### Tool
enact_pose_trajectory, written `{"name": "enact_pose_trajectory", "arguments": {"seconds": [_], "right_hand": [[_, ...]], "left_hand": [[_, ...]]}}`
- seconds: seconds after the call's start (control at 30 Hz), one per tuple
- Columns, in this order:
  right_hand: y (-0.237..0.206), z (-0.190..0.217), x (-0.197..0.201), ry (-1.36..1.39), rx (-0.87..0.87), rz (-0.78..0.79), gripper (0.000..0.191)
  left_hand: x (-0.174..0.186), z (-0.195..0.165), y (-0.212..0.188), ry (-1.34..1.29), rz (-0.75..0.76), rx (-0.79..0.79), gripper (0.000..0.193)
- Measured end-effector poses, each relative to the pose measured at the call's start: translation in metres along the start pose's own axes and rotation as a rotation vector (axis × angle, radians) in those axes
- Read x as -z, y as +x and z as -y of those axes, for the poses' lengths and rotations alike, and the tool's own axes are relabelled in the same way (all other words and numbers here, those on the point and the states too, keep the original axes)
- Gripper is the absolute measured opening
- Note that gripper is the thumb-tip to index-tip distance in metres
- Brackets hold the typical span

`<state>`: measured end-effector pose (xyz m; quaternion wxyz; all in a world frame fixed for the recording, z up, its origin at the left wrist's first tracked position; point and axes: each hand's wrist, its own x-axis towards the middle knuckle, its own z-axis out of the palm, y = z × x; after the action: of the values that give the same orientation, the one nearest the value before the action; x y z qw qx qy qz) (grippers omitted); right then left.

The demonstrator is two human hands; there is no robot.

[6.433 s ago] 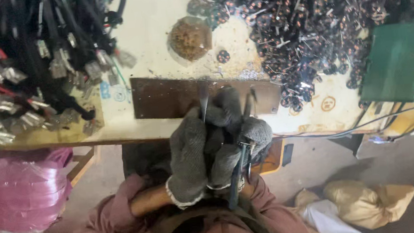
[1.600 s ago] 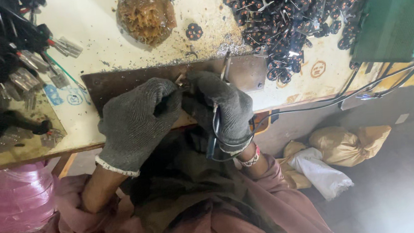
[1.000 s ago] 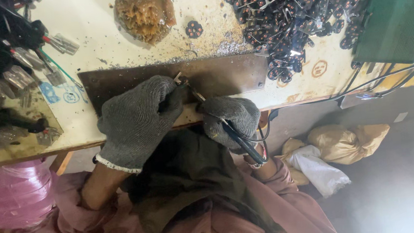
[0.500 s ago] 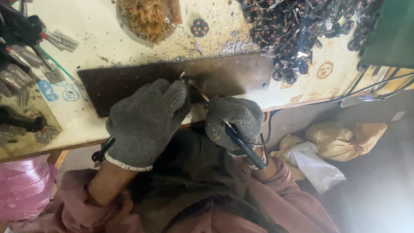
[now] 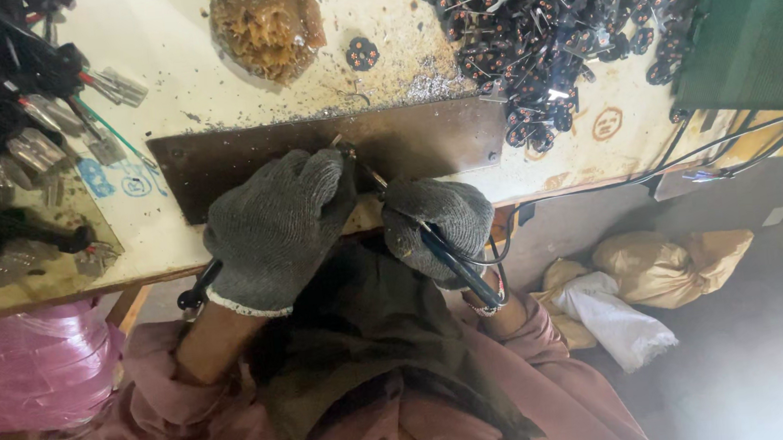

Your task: The person, wearing gloves, holds a soldering iron in the right hand and small wired components in the left, soldering the wire joints over a metal plate on the workbench. They repeatedly reposition the component, apply the iron, and set finished pieces on the table among a pile of similar parts.

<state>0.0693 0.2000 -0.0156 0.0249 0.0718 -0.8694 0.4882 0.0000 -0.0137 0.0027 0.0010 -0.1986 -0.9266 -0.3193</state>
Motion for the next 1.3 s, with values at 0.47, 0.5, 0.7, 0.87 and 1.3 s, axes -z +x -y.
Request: {"name": "enact_pose_trajectory", "arguments": {"seconds": [0.47,0.5,0.7,0.87,1.3], "right_hand": [[-0.011,-0.004,0.009,-0.021,-0.077,0.064,0.022],[-0.012,-0.004,0.010,-0.024,-0.078,0.066,0.022],[-0.017,-0.008,0.006,0.071,-0.215,0.061,0.022],[-0.014,-0.007,0.005,-0.121,-0.072,0.072,0.022],[-0.016,-0.008,0.006,-0.006,-0.091,0.052,0.025]], "left_hand": [[0.002,0.001,0.005,-0.043,0.110,0.017,0.017],[0.002,0.001,0.005,-0.045,0.117,0.022,0.019],[0.002,0.000,0.004,-0.024,0.066,0.013,0.015],[0.002,-0.002,0.005,-0.058,0.042,0.026,0.015],[0.005,0.000,0.005,-0.035,0.084,0.025,0.015]]}}
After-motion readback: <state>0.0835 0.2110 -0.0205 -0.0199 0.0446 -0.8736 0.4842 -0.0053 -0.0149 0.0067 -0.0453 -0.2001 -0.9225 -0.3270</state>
